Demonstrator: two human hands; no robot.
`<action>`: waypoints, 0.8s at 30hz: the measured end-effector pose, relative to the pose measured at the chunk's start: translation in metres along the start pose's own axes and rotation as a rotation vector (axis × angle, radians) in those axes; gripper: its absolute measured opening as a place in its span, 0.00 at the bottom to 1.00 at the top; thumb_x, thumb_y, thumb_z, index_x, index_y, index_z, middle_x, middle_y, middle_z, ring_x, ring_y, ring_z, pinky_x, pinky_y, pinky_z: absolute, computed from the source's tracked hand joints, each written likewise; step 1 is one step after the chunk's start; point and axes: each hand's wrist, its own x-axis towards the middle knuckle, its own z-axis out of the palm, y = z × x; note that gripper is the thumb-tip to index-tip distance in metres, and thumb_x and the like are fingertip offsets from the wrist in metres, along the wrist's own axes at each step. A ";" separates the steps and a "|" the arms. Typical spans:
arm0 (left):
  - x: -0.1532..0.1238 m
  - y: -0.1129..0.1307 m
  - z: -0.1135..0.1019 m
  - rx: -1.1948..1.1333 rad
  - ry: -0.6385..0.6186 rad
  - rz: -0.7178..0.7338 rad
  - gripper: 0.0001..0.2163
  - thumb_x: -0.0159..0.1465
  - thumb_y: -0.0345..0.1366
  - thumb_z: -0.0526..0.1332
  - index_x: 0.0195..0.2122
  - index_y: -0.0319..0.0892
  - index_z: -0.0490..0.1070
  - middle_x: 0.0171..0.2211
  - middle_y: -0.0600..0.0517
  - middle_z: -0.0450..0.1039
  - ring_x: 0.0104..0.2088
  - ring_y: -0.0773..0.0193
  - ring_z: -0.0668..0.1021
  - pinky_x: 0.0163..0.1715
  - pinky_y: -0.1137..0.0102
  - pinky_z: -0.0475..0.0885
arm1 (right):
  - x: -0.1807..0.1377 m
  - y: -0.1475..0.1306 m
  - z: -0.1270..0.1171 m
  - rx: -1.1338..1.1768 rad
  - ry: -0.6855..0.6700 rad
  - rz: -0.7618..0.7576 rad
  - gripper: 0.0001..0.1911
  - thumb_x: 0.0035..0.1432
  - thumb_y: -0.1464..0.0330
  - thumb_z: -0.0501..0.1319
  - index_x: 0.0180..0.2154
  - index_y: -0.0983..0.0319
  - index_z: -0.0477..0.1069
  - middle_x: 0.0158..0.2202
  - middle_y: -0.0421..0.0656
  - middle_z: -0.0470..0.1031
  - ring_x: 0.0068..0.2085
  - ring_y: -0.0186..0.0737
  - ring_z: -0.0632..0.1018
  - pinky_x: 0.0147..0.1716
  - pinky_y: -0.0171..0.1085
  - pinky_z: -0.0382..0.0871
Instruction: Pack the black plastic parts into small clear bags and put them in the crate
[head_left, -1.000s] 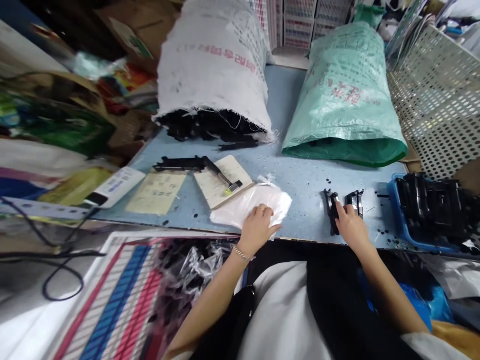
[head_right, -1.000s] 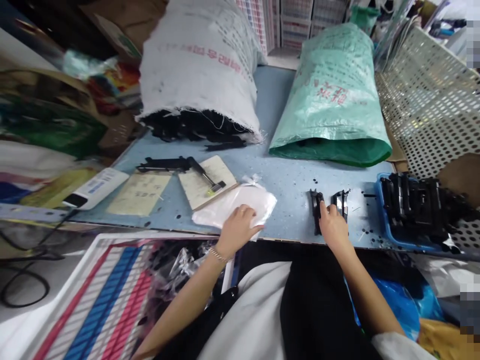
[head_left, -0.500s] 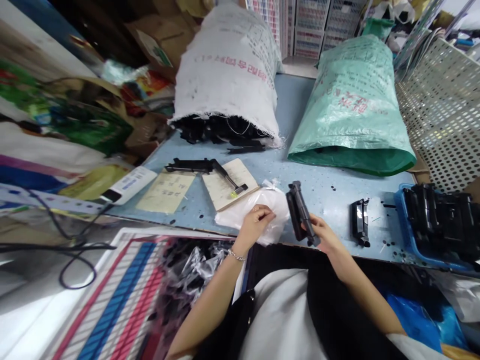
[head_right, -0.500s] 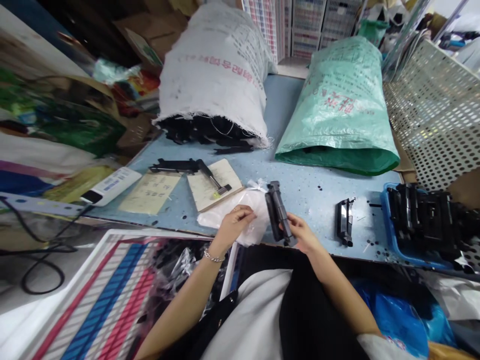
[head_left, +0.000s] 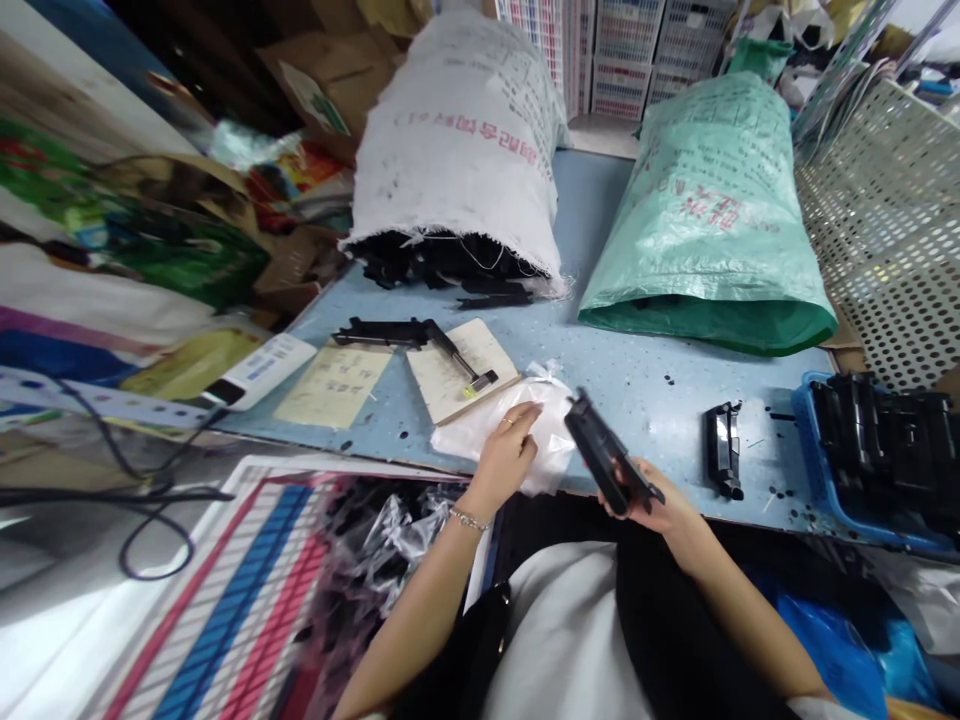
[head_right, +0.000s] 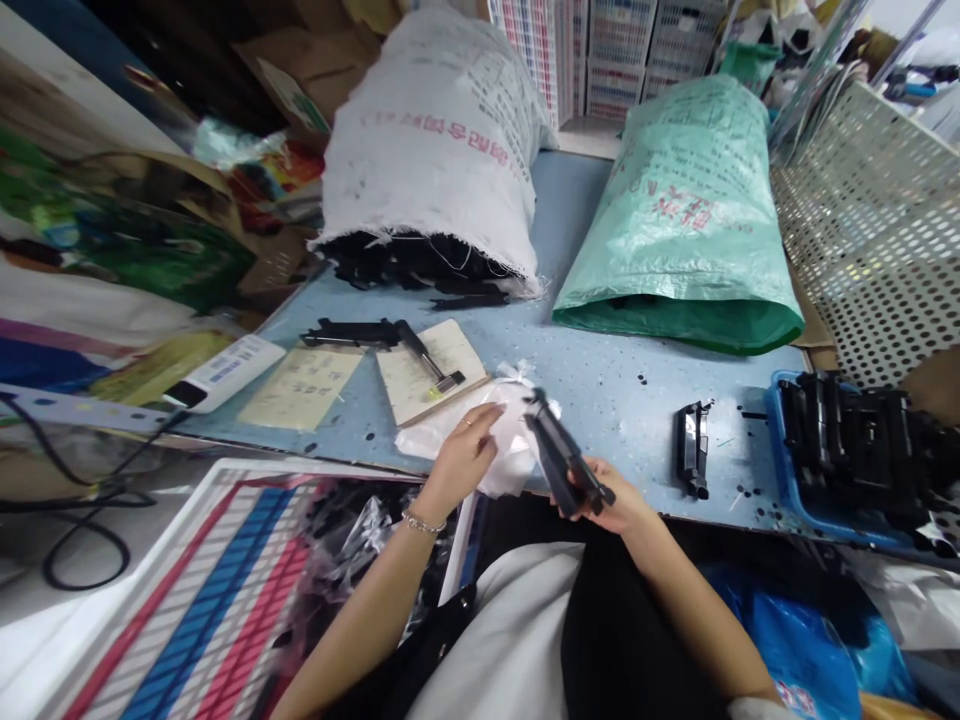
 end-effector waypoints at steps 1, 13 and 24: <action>0.001 0.001 0.001 -0.022 -0.002 -0.015 0.26 0.63 0.24 0.51 0.62 0.41 0.67 0.61 0.43 0.67 0.61 0.58 0.72 0.61 0.61 0.70 | -0.001 0.005 0.002 0.003 -0.017 0.065 0.20 0.46 0.56 0.74 0.32 0.63 0.73 0.26 0.44 0.77 0.23 0.35 0.75 0.19 0.31 0.64; -0.036 0.025 -0.003 0.069 -0.156 0.157 0.38 0.61 0.19 0.49 0.73 0.47 0.45 0.70 0.45 0.55 0.69 0.58 0.62 0.67 0.61 0.63 | 0.033 0.015 0.024 0.200 0.208 -0.021 0.19 0.39 0.63 0.75 0.29 0.61 0.69 0.18 0.36 0.68 0.18 0.27 0.64 0.13 0.27 0.48; -0.049 0.069 0.024 -0.005 -0.280 0.407 0.43 0.60 0.18 0.50 0.74 0.46 0.33 0.71 0.41 0.53 0.69 0.55 0.62 0.65 0.60 0.67 | 0.028 0.027 0.026 0.238 0.196 -0.169 0.19 0.41 0.62 0.75 0.25 0.61 0.66 0.19 0.33 0.62 0.19 0.26 0.63 0.16 0.27 0.58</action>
